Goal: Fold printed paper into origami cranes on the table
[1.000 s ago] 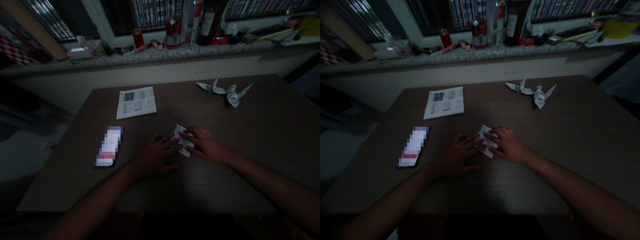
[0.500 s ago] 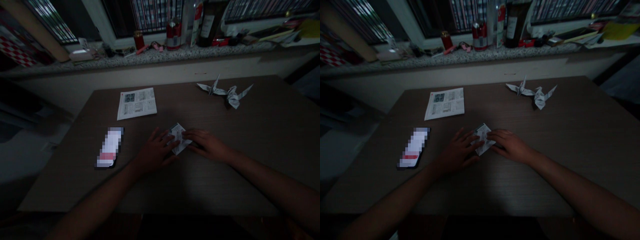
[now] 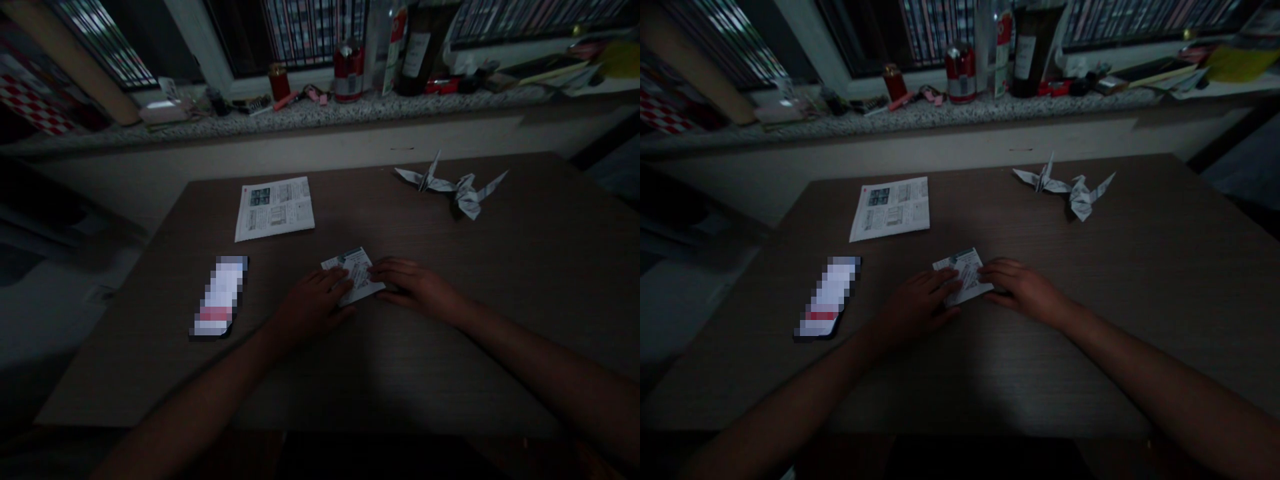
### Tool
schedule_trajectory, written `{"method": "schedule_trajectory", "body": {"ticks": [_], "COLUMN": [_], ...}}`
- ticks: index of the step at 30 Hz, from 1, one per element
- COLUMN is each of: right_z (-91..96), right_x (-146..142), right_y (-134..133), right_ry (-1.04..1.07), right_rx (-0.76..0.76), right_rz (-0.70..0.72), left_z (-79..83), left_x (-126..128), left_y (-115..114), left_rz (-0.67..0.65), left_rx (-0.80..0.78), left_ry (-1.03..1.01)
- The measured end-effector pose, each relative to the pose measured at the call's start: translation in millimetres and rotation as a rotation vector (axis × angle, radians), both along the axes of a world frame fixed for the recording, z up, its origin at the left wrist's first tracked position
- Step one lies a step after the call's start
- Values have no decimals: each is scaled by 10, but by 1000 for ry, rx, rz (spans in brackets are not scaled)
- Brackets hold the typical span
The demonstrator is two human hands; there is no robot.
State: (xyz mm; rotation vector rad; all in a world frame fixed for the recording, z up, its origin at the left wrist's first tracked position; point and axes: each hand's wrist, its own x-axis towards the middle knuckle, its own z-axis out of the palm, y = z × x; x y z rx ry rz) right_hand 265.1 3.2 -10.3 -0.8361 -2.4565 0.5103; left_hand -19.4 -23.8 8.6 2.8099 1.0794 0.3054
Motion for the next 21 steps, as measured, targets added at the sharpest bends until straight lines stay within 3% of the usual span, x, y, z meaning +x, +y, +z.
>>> {"method": "schedule_trajectory", "body": {"ticks": [11,21], "right_z": [-8,3], "right_x": [-44,-25], "right_y": [-4,12], "right_ry": [50,103], "right_rx": [115,87], "right_rz": [-3,-56], "left_z": [-19,-87], "left_x": [46,-20], "left_y": [28,45], "left_rz": [68,92], "left_rx": [-25,5], "left_ry": [-46,-218]}}
